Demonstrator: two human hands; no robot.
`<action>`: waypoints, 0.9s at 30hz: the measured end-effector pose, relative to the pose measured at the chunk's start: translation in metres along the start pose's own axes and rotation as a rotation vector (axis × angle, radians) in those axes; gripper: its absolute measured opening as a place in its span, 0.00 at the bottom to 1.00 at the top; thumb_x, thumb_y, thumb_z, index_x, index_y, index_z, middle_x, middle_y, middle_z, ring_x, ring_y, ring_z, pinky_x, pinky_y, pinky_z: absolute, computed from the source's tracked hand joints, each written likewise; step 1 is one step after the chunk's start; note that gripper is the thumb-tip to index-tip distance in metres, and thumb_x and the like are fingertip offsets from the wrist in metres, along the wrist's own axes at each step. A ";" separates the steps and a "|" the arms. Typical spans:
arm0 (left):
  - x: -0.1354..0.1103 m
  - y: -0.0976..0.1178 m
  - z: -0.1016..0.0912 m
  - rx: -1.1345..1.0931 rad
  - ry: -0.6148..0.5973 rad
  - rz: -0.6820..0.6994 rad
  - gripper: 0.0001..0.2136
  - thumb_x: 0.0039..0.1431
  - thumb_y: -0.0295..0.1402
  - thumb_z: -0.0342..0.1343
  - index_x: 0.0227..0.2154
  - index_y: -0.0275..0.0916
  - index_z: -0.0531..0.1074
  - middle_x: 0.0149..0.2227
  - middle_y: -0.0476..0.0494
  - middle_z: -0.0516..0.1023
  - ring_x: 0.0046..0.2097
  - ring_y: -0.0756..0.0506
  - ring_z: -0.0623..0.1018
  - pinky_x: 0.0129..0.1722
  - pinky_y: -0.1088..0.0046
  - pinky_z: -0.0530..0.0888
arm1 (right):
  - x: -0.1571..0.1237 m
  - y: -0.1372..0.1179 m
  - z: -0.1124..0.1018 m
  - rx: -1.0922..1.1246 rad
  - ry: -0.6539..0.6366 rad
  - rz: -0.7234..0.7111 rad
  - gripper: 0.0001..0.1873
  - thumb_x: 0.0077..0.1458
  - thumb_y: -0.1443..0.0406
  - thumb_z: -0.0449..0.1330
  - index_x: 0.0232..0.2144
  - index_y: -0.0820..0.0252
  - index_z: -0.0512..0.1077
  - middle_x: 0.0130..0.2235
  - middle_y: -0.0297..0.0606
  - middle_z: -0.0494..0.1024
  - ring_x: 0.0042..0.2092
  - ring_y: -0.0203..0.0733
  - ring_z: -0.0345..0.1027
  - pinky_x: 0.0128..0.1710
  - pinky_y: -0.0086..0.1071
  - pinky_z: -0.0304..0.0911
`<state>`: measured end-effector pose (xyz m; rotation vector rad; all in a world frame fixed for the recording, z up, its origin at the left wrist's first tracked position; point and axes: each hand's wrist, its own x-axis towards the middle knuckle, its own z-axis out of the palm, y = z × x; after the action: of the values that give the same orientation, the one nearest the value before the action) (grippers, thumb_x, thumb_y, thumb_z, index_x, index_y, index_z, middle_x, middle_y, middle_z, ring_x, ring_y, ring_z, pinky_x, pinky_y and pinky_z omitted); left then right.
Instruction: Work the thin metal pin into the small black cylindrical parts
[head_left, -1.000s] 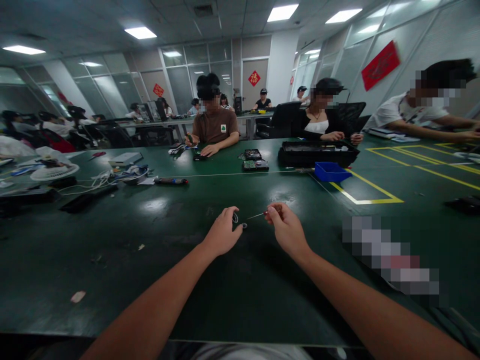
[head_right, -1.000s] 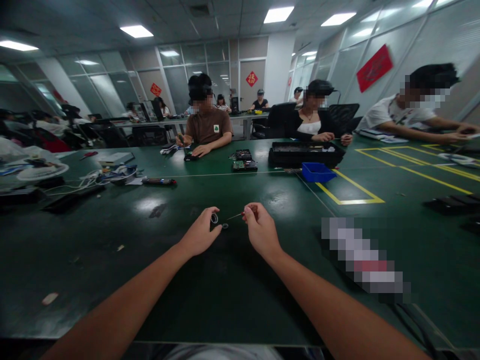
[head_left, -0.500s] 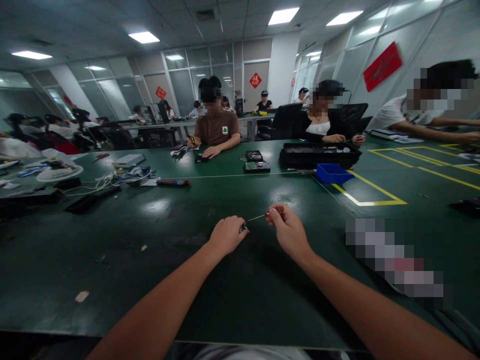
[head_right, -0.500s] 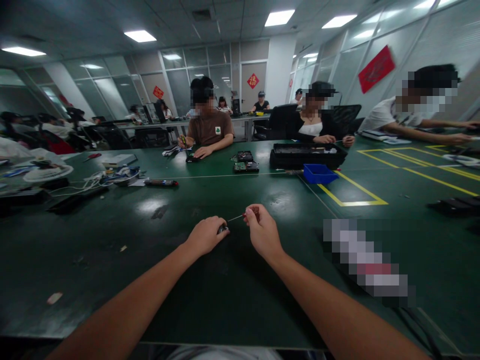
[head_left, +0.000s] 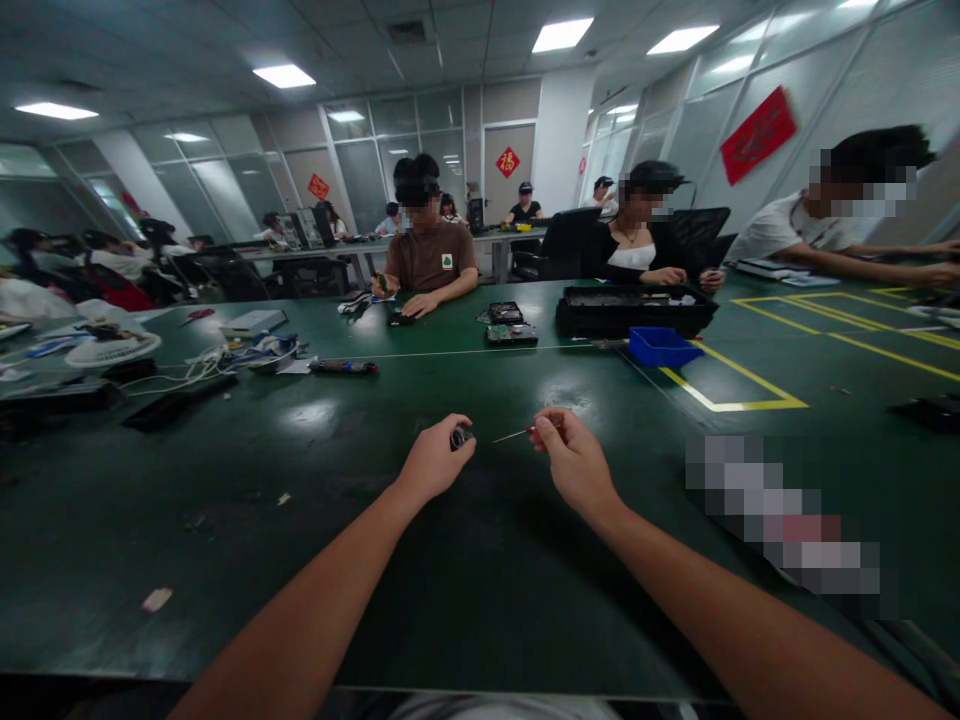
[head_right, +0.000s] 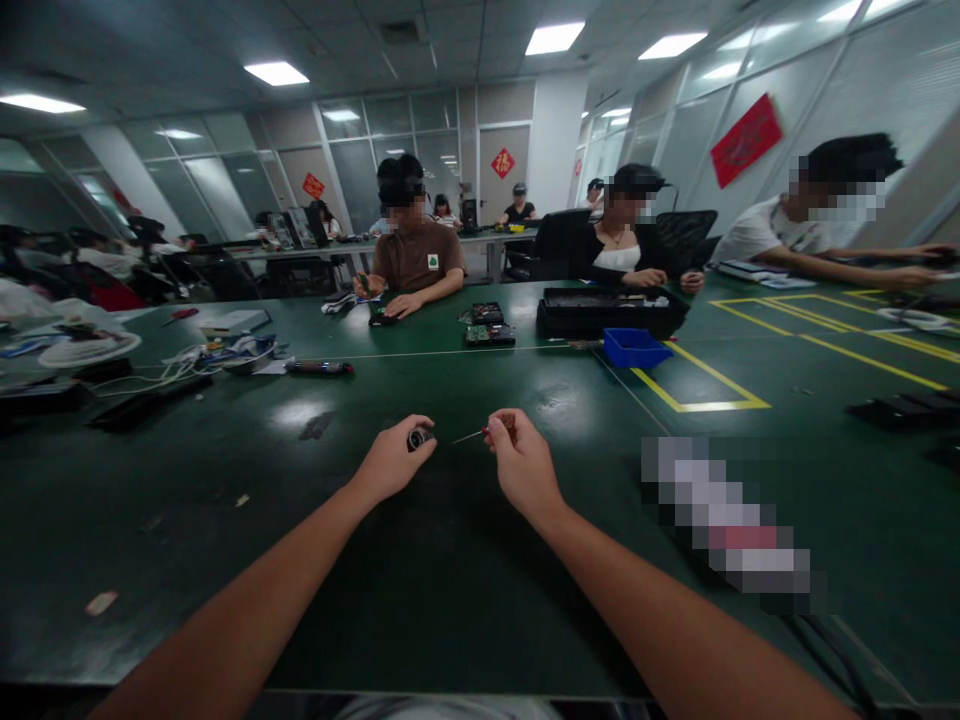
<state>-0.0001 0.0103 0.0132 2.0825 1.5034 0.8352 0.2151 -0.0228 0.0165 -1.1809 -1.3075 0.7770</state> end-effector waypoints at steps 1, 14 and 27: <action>0.002 -0.003 -0.003 -0.038 0.035 -0.008 0.15 0.60 0.38 0.55 0.48 0.42 0.75 0.46 0.40 0.79 0.46 0.40 0.77 0.46 0.63 0.71 | 0.000 0.000 0.000 -0.001 0.000 0.003 0.13 0.60 0.54 0.56 0.36 0.56 0.70 0.33 0.38 0.75 0.36 0.44 0.71 0.38 0.39 0.66; 0.023 -0.034 -0.053 -0.690 0.472 -0.244 0.17 0.49 0.44 0.62 0.35 0.35 0.76 0.27 0.48 0.71 0.24 0.52 0.67 0.23 0.75 0.61 | 0.000 -0.002 -0.001 -0.007 -0.017 0.015 0.13 0.61 0.53 0.55 0.36 0.56 0.70 0.34 0.38 0.75 0.36 0.44 0.71 0.38 0.39 0.66; -0.018 -0.076 -0.160 -0.873 0.840 -0.474 0.06 0.49 0.28 0.52 0.30 0.34 0.70 0.28 0.47 0.70 0.25 0.50 0.70 0.20 0.78 0.65 | 0.001 -0.002 -0.001 -0.020 -0.021 0.022 0.14 0.61 0.53 0.54 0.37 0.57 0.70 0.34 0.38 0.75 0.36 0.45 0.71 0.39 0.40 0.65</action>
<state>-0.1667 0.0168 0.0749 0.7104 1.4650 1.8455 0.2155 -0.0230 0.0186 -1.2081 -1.3242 0.7961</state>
